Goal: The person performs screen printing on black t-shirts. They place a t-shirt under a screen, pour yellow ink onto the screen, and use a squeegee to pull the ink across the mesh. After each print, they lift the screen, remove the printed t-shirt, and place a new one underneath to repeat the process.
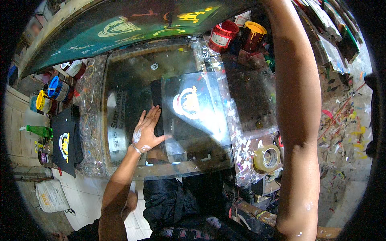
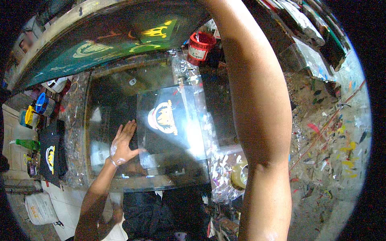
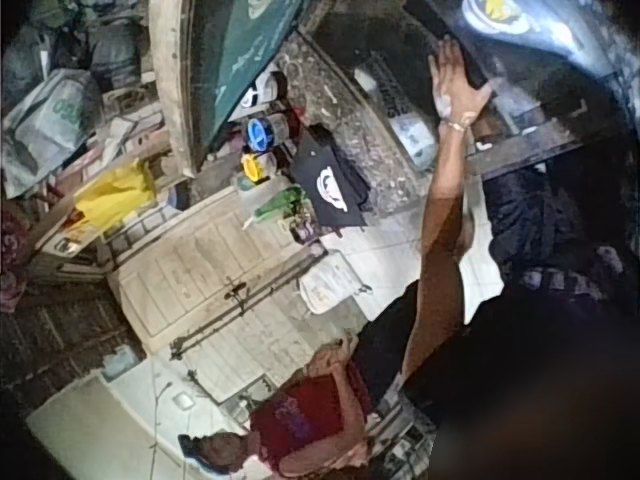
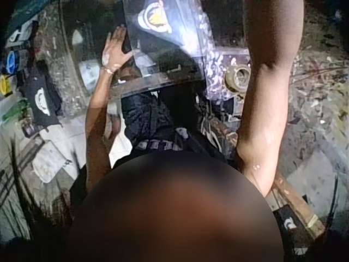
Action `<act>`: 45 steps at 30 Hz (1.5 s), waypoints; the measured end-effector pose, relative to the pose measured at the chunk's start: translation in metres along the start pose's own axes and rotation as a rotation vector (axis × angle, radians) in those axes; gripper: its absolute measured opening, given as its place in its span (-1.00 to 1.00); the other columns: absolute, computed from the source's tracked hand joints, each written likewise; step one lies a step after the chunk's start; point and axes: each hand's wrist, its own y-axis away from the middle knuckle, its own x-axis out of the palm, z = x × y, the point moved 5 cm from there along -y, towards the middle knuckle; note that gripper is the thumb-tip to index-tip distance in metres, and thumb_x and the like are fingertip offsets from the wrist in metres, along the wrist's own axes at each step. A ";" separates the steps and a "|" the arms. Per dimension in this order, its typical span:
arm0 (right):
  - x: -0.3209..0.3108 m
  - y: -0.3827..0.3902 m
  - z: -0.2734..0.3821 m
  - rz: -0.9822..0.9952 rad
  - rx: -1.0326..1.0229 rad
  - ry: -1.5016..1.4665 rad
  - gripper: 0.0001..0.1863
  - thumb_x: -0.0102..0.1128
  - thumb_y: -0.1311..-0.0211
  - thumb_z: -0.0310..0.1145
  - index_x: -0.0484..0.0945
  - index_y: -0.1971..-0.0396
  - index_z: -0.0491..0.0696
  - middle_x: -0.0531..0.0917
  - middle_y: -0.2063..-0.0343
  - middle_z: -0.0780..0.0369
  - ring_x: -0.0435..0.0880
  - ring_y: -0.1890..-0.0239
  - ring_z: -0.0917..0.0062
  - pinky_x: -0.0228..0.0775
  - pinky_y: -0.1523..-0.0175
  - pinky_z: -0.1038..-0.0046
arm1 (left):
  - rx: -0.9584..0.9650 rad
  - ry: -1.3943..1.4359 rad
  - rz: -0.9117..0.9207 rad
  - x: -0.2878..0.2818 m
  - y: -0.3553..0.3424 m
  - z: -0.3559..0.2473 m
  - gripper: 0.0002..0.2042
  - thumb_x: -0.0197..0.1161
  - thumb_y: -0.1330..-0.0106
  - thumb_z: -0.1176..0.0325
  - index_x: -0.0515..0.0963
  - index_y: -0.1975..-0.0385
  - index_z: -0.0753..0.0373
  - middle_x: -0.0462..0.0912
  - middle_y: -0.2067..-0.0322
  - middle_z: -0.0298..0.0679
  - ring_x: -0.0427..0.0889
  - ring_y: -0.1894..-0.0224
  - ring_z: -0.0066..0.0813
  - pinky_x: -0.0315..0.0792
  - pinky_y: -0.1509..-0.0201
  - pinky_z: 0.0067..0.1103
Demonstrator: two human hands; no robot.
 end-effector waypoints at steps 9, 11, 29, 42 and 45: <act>0.001 -0.001 0.001 -0.012 -0.058 0.012 -0.25 0.02 -0.38 0.15 0.61 0.67 -0.32 0.60 0.70 -0.05 0.62 0.59 0.21 0.51 0.28 0.17 | 0.002 -0.019 -0.001 0.007 0.001 0.006 0.13 0.42 -0.04 -0.33 0.18 -0.47 0.39 0.21 -0.50 0.04 0.12 -0.57 -0.11 -0.09 -0.64 -0.17; 0.001 -0.001 -0.001 0.001 -0.020 0.028 -0.25 0.03 -0.38 0.15 0.60 0.68 -0.32 0.59 0.71 -0.05 0.62 0.59 0.20 0.51 0.28 0.17 | 0.017 -0.029 -0.037 0.002 0.003 0.007 0.03 0.40 -0.10 -0.27 0.25 -0.44 0.37 0.25 -0.47 0.05 0.16 -0.55 -0.09 -0.04 -0.62 -0.16; 0.040 0.113 0.025 -0.096 -0.164 0.121 -0.21 0.14 -0.22 0.38 0.62 0.54 -0.22 0.66 0.57 -0.09 0.73 0.41 0.09 0.51 0.14 0.08 | -0.038 -0.498 -0.700 -0.256 -0.019 -0.106 0.01 0.61 0.06 0.24 0.23 -0.46 0.31 0.37 -0.38 0.08 0.28 -0.47 0.01 0.02 -0.57 -0.08; 0.204 0.263 0.017 0.645 -0.049 0.069 -0.68 0.22 -0.09 -0.39 0.49 0.16 -0.20 0.72 0.28 -0.04 0.73 0.16 0.01 0.28 -0.12 -0.14 | -0.079 -0.100 -0.047 -0.069 0.061 -0.077 -0.55 0.63 0.13 0.34 0.54 0.26 0.30 0.54 0.25 -0.12 0.53 0.11 -0.11 0.39 0.01 -0.32; 0.208 0.242 0.004 0.799 -0.064 -0.095 -0.69 0.18 -0.06 -0.51 0.47 0.14 -0.21 0.72 0.42 -0.05 0.71 0.18 -0.08 0.23 -0.11 -0.17 | -0.087 -0.050 -0.050 -0.072 0.059 -0.077 -0.55 0.64 0.12 0.32 0.56 0.25 0.27 0.56 0.27 -0.11 0.54 0.12 -0.09 0.37 0.02 -0.28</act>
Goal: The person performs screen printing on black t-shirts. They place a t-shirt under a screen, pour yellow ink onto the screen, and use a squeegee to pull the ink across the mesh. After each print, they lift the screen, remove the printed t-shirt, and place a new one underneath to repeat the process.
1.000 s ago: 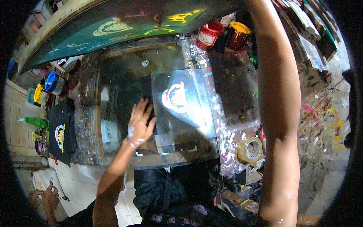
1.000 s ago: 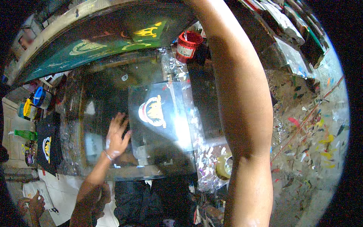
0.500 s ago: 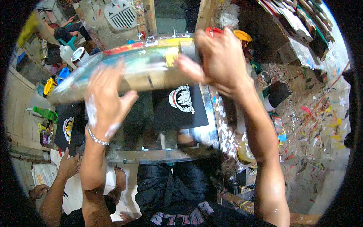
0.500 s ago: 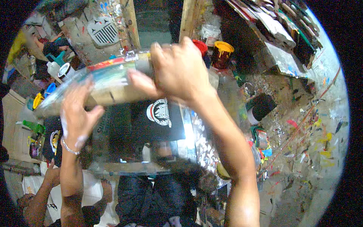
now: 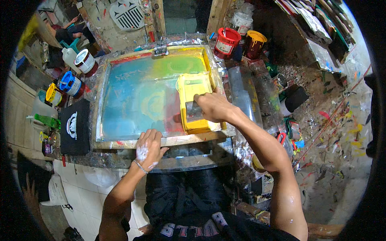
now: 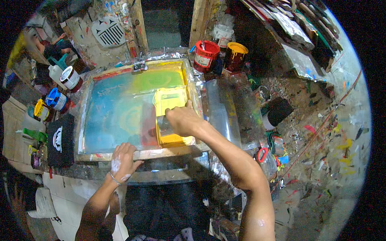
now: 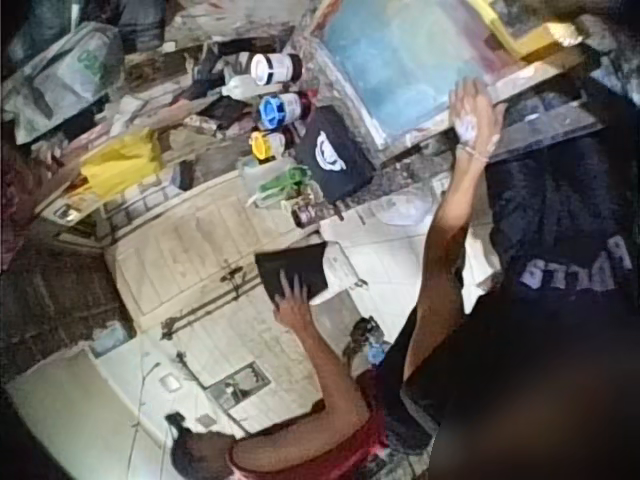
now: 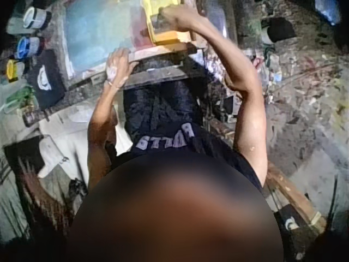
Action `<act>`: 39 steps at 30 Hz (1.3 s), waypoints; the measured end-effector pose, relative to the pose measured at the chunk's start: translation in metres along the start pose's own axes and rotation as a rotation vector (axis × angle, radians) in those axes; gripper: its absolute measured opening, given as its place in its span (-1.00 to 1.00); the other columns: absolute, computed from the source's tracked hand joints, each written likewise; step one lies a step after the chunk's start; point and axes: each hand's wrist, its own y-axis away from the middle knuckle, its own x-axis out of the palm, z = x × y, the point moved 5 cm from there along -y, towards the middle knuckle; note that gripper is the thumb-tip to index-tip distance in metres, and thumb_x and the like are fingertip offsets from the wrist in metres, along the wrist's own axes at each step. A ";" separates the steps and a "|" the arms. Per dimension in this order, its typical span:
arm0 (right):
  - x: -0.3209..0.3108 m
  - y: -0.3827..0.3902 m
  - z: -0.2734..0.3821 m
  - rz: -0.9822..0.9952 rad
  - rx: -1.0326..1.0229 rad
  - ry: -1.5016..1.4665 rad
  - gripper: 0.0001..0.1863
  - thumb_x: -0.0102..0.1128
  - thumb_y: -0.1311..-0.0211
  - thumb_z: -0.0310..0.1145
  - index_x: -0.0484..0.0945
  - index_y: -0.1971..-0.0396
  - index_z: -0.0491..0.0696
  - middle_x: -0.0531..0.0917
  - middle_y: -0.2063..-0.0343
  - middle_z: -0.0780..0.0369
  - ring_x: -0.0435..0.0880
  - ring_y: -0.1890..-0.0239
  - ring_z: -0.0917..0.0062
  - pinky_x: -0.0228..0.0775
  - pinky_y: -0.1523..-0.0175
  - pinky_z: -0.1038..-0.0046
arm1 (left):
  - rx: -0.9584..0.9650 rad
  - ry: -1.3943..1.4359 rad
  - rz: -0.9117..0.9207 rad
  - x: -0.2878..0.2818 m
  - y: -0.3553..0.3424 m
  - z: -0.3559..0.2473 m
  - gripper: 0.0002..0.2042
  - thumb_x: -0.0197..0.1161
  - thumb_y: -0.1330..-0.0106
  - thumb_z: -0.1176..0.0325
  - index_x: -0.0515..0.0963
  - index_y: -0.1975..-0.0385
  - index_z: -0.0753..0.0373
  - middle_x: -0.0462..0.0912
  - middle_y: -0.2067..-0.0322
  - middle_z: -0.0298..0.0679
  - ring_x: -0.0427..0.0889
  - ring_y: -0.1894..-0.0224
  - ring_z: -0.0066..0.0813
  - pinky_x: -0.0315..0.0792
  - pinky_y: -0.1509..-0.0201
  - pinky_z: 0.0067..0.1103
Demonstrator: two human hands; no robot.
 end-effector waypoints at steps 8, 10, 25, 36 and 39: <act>0.015 0.051 0.021 -0.103 0.019 0.149 -0.67 0.27 0.00 -0.52 0.41 0.20 -0.13 0.65 0.24 0.08 0.66 0.03 0.13 0.23 -0.11 -0.11 | -0.015 0.045 0.015 -0.001 -0.003 0.002 -0.59 0.65 0.12 0.30 0.61 0.30 0.28 0.57 0.30 -0.11 0.55 0.16 -0.08 0.38 0.05 -0.29; 0.018 0.039 0.009 -0.269 0.003 0.244 -0.69 0.24 -0.03 -0.53 0.41 0.20 -0.12 0.62 0.24 0.10 0.64 0.01 0.16 0.25 -0.11 -0.07 | -0.033 0.035 0.034 0.000 -0.003 0.003 -0.59 0.64 0.12 0.30 0.61 0.30 0.28 0.57 0.30 -0.11 0.55 0.16 -0.08 0.38 0.05 -0.28; -0.023 -0.100 -0.067 -0.275 0.099 0.159 -0.70 0.12 -0.15 -0.53 0.50 0.08 -0.19 0.69 0.14 -0.02 0.66 -0.04 0.06 0.24 -0.20 -0.18 | -0.024 0.015 0.068 0.017 -0.002 0.007 -0.57 0.63 0.12 0.32 0.55 0.29 0.28 0.57 0.30 -0.10 0.56 0.15 -0.06 0.38 0.07 -0.27; 0.037 0.004 0.011 -0.406 0.082 0.165 -0.73 0.16 -0.03 -0.51 0.45 0.22 -0.17 0.57 0.24 0.01 0.58 0.11 0.09 0.28 -0.10 -0.02 | -0.018 -0.003 0.065 0.022 0.000 0.006 -0.55 0.62 0.10 0.31 0.49 0.28 0.28 0.53 0.30 -0.08 0.53 0.16 -0.03 0.35 0.08 -0.26; 0.046 0.050 0.042 -0.367 0.049 0.124 -0.79 0.13 -0.10 -0.49 0.43 0.24 -0.16 0.53 0.28 0.05 0.55 0.13 0.12 0.25 -0.10 -0.02 | -0.028 -0.019 0.065 0.025 0.003 0.008 -0.56 0.61 0.11 0.34 0.50 0.28 0.28 0.54 0.29 -0.08 0.54 0.13 -0.06 0.36 0.05 -0.28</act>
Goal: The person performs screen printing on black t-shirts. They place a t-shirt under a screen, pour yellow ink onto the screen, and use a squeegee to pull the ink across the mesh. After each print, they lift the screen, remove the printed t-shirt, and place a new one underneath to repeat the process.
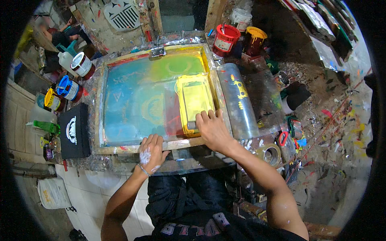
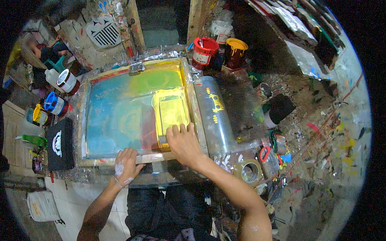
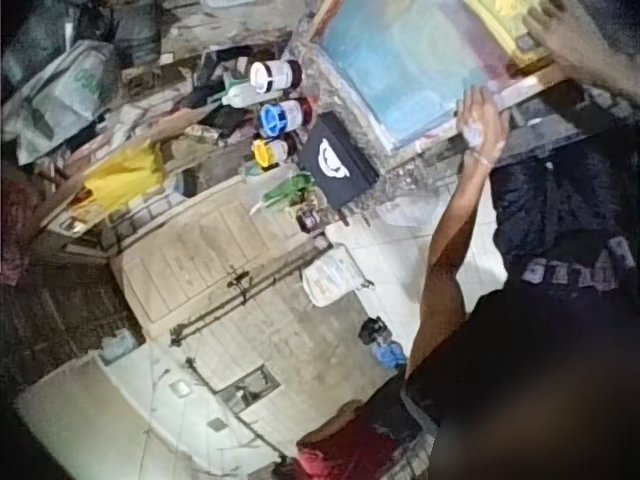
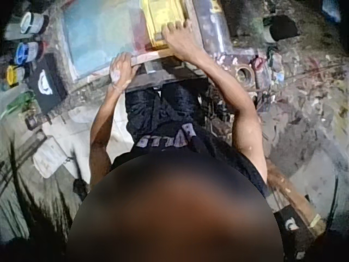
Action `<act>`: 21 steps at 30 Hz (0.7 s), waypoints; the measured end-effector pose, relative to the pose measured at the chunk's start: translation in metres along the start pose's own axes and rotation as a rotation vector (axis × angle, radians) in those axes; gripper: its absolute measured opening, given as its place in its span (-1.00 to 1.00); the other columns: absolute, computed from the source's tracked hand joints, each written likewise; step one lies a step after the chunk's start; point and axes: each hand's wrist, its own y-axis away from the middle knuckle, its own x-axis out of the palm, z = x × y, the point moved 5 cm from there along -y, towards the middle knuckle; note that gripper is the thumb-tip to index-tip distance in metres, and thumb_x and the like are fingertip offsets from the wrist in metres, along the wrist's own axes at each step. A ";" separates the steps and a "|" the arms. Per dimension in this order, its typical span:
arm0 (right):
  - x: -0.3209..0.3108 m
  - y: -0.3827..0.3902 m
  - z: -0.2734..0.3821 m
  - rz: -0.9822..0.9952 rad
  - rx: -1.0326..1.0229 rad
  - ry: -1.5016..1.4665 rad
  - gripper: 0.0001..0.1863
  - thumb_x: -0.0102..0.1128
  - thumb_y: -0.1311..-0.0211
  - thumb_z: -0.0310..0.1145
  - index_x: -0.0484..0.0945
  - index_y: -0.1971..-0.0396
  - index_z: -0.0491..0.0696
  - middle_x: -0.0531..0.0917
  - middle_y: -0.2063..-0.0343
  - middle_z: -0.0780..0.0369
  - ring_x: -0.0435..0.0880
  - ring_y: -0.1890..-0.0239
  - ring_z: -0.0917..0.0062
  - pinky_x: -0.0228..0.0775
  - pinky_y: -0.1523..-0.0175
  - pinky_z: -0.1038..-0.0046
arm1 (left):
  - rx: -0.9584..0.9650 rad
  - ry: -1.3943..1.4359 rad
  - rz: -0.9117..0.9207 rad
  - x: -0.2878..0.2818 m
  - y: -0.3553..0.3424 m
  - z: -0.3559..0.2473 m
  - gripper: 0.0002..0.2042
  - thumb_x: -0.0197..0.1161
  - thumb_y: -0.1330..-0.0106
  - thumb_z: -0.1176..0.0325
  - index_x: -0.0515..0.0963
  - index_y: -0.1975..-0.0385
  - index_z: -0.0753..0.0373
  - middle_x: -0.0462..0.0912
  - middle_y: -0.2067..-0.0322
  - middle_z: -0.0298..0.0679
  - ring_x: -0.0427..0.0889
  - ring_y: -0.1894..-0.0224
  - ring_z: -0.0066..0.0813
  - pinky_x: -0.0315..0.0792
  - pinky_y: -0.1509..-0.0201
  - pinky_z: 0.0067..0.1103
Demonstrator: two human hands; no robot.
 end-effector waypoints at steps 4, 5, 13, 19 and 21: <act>-0.008 0.018 0.014 -0.028 0.022 0.043 -0.80 0.12 -0.11 -0.50 0.42 0.24 -0.16 0.51 0.25 0.06 0.52 0.13 0.13 0.24 -0.05 0.01 | -0.003 -0.007 -0.020 0.000 0.002 -0.001 -0.56 0.61 0.10 0.35 0.53 0.26 0.32 0.56 0.26 -0.09 0.56 0.10 -0.10 0.40 0.02 -0.31; -0.011 0.019 0.015 -0.042 0.028 0.061 -0.80 0.17 -0.11 -0.45 0.43 0.27 -0.16 0.52 0.28 0.06 0.52 0.12 0.13 0.23 -0.05 0.02 | 0.002 0.004 -0.029 -0.005 0.002 -0.003 -0.57 0.61 0.10 0.34 0.54 0.26 0.31 0.57 0.26 -0.09 0.56 0.10 -0.10 0.40 0.02 -0.31; -0.103 -0.006 0.016 -0.434 -0.053 0.092 -0.41 0.34 -0.13 0.19 0.47 0.42 -0.13 0.54 0.42 0.09 0.55 0.29 0.20 0.27 0.02 0.07 | 0.011 0.189 -0.094 -0.125 -0.030 -0.012 -0.56 0.68 0.16 0.23 0.66 0.33 0.32 0.66 0.36 -0.08 0.64 0.19 -0.06 0.48 0.06 -0.28; -0.168 -0.058 -0.003 -0.665 -0.134 0.158 -0.29 0.16 -0.22 0.36 0.52 0.59 -0.12 0.62 0.64 0.09 0.63 0.54 0.25 0.32 0.10 0.21 | 0.038 0.366 -0.255 -0.207 -0.069 -0.007 -0.44 0.74 0.22 0.25 0.65 0.21 0.38 0.70 0.43 -0.09 0.68 0.38 -0.35 0.56 0.21 -0.44; -0.180 -0.068 -0.006 -0.680 -0.145 0.142 -0.27 0.14 -0.23 0.38 0.51 0.62 -0.09 0.60 0.70 0.08 0.62 0.60 0.25 0.30 0.15 0.25 | 0.075 0.340 -0.354 -0.223 -0.069 -0.017 -0.47 0.72 0.19 0.29 0.65 0.20 0.36 0.68 0.44 -0.13 0.66 0.38 -0.29 0.55 0.16 -0.42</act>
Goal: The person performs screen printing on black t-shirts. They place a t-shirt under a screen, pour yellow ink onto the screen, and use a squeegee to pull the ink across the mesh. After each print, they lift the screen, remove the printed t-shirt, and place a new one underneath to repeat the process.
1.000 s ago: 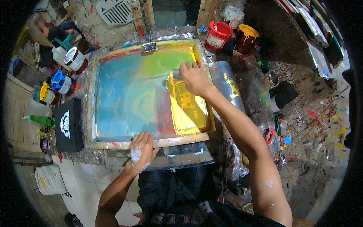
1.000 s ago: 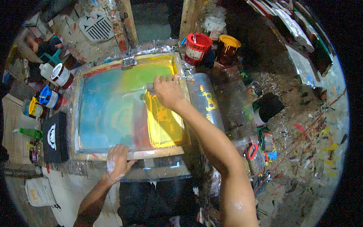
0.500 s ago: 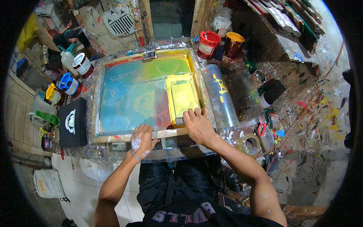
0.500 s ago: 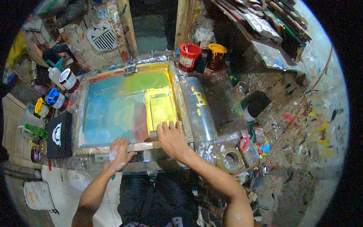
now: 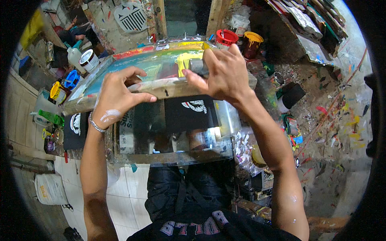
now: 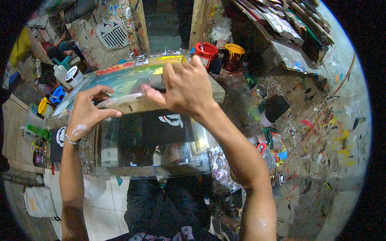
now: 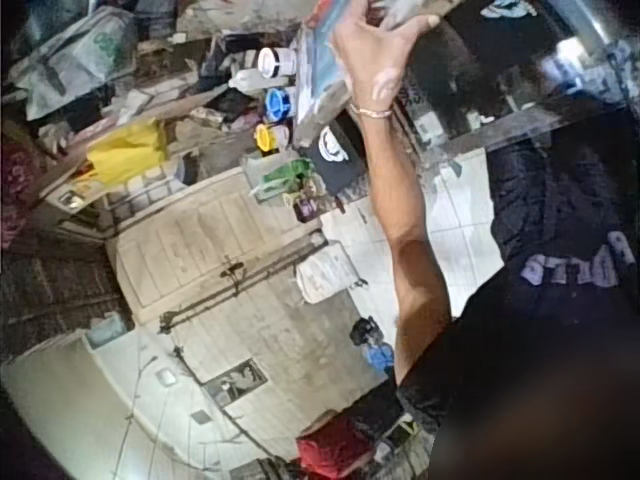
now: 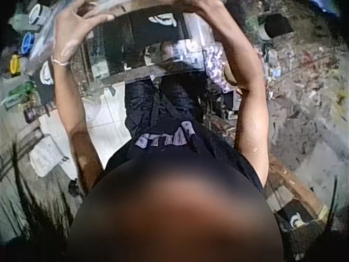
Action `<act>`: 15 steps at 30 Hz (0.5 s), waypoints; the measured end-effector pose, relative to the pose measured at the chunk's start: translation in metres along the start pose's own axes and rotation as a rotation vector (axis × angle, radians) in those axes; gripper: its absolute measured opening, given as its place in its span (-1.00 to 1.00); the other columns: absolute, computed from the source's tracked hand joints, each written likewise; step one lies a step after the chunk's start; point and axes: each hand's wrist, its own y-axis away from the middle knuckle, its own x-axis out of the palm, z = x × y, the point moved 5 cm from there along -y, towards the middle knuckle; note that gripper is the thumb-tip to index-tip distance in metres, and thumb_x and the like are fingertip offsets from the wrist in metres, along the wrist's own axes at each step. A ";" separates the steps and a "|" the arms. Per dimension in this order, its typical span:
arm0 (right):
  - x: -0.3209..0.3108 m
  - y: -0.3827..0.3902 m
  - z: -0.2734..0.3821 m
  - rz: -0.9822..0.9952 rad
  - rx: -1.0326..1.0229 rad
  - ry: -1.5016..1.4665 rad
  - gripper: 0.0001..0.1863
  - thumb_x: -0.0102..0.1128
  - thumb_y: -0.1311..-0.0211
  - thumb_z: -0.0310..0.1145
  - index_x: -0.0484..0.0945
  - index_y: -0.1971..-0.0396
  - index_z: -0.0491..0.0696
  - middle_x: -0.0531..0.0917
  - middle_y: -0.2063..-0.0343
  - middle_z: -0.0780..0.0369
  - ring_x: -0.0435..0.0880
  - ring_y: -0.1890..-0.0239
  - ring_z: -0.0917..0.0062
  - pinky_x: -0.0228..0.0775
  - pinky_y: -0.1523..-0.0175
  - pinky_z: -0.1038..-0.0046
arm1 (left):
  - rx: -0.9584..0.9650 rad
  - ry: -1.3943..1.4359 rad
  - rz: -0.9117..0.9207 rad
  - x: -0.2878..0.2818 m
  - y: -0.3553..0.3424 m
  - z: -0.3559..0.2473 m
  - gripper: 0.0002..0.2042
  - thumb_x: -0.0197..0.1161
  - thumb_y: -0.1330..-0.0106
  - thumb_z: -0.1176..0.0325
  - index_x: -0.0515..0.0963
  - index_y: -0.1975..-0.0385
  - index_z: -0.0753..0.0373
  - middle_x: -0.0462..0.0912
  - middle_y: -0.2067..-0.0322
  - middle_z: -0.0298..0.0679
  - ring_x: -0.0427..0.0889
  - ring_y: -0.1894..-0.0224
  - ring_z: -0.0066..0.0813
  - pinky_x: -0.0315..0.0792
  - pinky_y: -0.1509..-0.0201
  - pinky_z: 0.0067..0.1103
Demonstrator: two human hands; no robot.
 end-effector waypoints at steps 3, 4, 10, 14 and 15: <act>-0.003 -0.017 -0.007 0.039 -0.002 0.034 -0.28 0.13 -0.25 0.36 0.54 0.64 -0.10 0.63 0.69 0.06 0.67 0.58 0.23 0.35 0.18 0.22 | 0.283 -0.361 -0.429 -0.004 0.025 -0.033 -0.64 0.63 0.03 0.40 0.69 0.22 0.30 0.68 0.38 -0.17 0.62 0.28 -0.11 0.48 0.04 -0.33; -0.004 -0.023 -0.010 0.035 -0.004 0.039 -0.28 0.13 -0.26 0.36 0.55 0.66 -0.09 0.61 0.72 0.07 0.67 0.59 0.23 0.38 0.18 0.22 | 0.334 -0.252 -0.424 0.011 0.045 -0.040 -0.66 0.61 0.00 0.41 0.68 0.21 0.31 0.67 0.34 -0.15 0.62 0.26 -0.13 0.48 0.06 -0.32; -0.006 -0.064 -0.031 -0.012 -0.039 0.081 -0.23 0.13 -0.26 0.37 0.58 0.75 -0.11 0.60 0.74 0.02 0.67 0.61 0.10 0.55 0.27 0.12 | 0.036 -0.166 0.066 0.193 0.060 0.043 -0.62 0.44 -0.25 0.15 0.69 -0.01 0.18 0.67 0.08 -0.06 0.60 -0.04 -0.08 0.44 -0.15 -0.22; -0.004 -0.084 -0.043 0.072 0.027 0.067 -0.21 0.10 -0.25 0.37 0.64 0.66 -0.17 0.64 0.68 -0.03 0.72 0.52 0.04 0.60 0.26 0.10 | 0.043 -0.345 0.425 0.263 0.046 0.086 -0.53 0.30 -0.32 -0.01 0.63 -0.16 0.07 0.60 -0.13 -0.16 0.47 -0.28 -0.11 0.34 -0.34 -0.15; -0.004 -0.089 -0.046 0.116 0.045 0.079 -0.21 0.10 -0.25 0.37 0.66 0.63 -0.19 0.66 0.65 -0.05 0.73 0.49 0.04 0.61 0.26 0.09 | 0.102 -0.377 0.479 0.270 0.044 0.088 -0.52 0.27 -0.33 -0.03 0.61 -0.18 0.04 0.59 -0.16 -0.20 0.43 -0.32 -0.12 0.31 -0.37 -0.15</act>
